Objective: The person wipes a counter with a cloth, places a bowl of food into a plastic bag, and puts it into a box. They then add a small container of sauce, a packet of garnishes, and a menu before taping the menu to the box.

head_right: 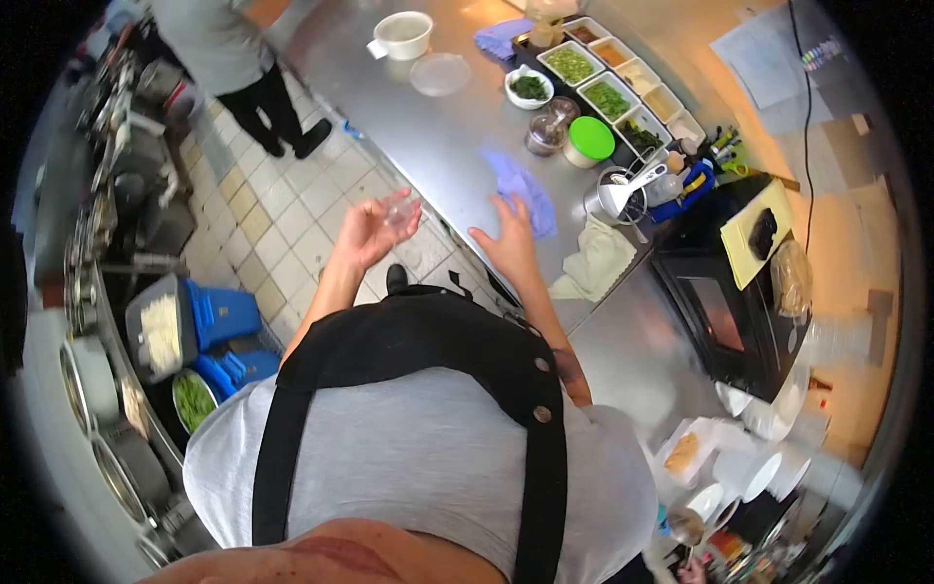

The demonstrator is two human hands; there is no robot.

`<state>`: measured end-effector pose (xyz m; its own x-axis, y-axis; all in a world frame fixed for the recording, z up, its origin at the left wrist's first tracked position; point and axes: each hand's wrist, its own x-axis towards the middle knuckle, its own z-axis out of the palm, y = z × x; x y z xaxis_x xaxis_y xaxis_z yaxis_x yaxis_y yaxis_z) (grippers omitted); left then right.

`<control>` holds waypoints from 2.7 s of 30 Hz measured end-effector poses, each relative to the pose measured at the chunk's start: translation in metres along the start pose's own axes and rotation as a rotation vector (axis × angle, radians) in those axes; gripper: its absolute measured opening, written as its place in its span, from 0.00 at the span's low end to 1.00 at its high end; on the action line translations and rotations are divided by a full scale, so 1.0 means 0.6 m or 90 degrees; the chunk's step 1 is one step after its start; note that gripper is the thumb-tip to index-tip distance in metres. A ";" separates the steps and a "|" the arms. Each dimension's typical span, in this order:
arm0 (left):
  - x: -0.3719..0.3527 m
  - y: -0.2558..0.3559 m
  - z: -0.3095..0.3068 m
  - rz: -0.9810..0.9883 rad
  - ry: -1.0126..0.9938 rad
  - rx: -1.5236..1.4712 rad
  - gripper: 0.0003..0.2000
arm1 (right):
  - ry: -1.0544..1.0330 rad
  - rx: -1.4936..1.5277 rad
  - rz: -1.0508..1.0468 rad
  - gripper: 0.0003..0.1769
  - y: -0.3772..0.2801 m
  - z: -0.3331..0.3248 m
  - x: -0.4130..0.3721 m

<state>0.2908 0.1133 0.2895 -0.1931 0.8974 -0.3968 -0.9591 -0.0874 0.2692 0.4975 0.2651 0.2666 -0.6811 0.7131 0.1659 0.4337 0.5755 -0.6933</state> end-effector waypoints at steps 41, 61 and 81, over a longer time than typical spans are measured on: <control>0.818 0.427 0.326 0.224 -0.284 1.190 0.25 | 0.223 -0.771 0.060 0.07 0.344 -0.170 0.906; 0.999 0.281 0.408 0.351 -0.494 1.437 0.24 | 0.072 -0.681 0.022 0.07 0.363 -0.167 0.891; 1.049 0.192 0.406 0.445 -0.485 1.472 0.23 | -0.061 -0.223 0.173 0.07 0.420 -0.211 0.880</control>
<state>0.1090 0.7732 0.2847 0.3246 0.9277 0.1844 0.8325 -0.3728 0.4098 0.3218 0.8373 0.2684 -0.5597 0.8261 -0.0662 0.7662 0.4853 -0.4212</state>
